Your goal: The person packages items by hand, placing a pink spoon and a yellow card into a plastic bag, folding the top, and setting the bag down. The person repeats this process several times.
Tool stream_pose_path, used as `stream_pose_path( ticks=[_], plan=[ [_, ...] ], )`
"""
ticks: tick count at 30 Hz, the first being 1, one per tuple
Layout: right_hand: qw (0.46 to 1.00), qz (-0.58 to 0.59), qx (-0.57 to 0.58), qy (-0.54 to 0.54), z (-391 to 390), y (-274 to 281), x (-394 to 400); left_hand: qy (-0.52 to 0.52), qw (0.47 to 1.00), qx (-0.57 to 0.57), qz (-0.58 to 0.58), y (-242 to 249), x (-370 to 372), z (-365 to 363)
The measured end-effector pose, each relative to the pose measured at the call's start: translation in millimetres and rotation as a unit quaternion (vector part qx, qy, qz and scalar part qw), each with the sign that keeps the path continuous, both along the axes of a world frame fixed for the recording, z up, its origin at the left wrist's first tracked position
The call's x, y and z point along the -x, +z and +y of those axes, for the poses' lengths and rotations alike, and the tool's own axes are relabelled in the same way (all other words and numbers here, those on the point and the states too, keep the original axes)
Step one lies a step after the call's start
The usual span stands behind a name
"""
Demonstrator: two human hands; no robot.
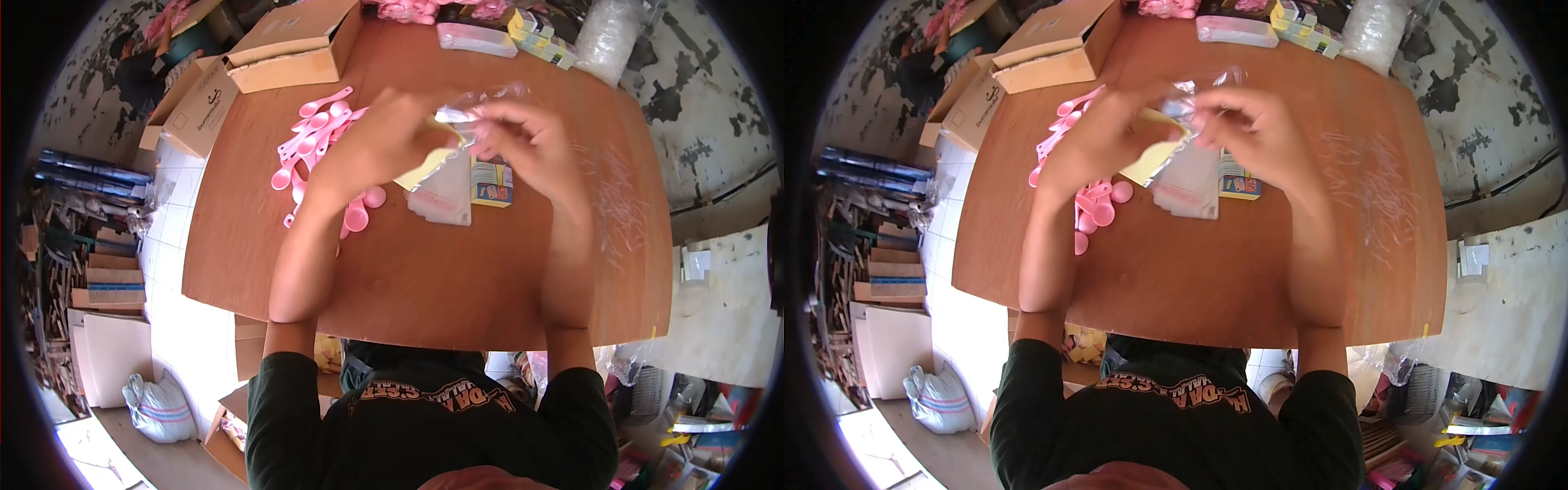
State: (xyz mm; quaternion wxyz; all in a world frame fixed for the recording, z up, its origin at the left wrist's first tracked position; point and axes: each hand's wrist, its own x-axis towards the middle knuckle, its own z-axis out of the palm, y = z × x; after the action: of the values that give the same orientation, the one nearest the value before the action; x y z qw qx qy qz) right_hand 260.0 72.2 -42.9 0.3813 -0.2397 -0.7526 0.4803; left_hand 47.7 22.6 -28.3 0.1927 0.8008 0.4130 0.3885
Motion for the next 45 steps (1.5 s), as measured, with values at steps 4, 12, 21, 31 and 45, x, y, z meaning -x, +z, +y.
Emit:
stream_pose_path(
  ticks=[4,12,21,31,45],
  plan=[
    [0.974,0.074,-0.064,-0.204,1,6,15,0.079,0.997,-0.018,-0.015,10,27,-5],
    [0.945,-0.257,-0.201,0.017,-26,-61,87,0.116,0.991,-0.063,-0.037,17,45,-14],
    [0.909,-0.348,-0.210,0.095,-31,-94,137,0.124,0.988,-0.095,-0.016,22,46,-20],
    [0.961,-0.255,-0.032,0.105,-24,-78,130,0.107,0.989,-0.100,-0.038,17,48,-11],
    [0.993,-0.048,-0.090,0.061,-7,-53,88,0.133,0.988,-0.030,-0.067,20,53,-6]
  ],
)
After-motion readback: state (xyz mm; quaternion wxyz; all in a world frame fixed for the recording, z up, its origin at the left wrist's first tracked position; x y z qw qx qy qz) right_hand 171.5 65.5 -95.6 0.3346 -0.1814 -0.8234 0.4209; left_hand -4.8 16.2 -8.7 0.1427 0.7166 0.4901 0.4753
